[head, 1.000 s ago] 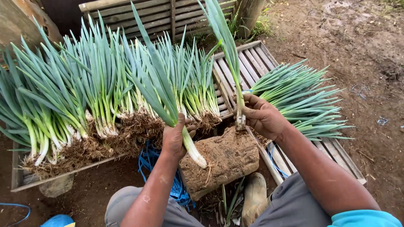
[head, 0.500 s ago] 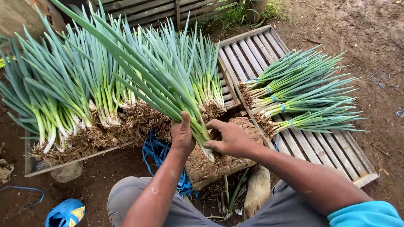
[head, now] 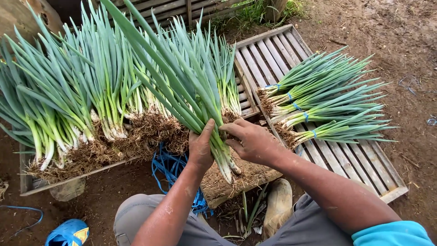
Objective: The person gathers green onions from a wooden crate, aligns the roots, and ties them into bundles using blue plastic ties. The person then places the finished bundles onto a wooden pallet next to the crate.
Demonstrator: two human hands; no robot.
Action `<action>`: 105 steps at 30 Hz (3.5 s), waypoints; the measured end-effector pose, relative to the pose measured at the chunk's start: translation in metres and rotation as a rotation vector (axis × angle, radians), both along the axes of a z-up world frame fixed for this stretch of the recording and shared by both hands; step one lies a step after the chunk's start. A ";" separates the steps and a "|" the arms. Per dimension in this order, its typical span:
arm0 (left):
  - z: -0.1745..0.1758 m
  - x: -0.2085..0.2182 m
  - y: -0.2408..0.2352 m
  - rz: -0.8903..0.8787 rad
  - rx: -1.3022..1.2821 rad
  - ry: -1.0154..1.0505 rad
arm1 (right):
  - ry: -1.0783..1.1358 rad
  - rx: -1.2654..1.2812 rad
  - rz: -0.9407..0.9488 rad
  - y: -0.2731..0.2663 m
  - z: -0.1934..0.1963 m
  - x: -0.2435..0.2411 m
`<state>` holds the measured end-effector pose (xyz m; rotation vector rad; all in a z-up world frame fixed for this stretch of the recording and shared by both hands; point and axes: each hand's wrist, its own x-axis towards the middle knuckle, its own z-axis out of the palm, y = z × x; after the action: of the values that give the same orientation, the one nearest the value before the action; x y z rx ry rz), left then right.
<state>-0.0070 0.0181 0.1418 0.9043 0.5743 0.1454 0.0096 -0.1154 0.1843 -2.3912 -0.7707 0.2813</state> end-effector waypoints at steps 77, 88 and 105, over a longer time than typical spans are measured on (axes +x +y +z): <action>-0.120 -0.001 -0.017 -0.157 -0.672 -0.207 | 0.471 -0.227 -0.151 0.001 0.030 -0.016; -0.111 -0.001 -0.015 -0.057 -0.536 -0.165 | 0.395 -0.380 0.028 0.002 0.013 -0.007; -0.128 0.012 -0.009 0.100 -0.282 0.064 | 0.223 -0.628 0.201 0.018 -0.016 -0.024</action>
<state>0.0051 0.0094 0.0137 0.6083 0.6809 0.1226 -0.0145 -0.0975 0.1687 -2.7797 -0.9152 0.9809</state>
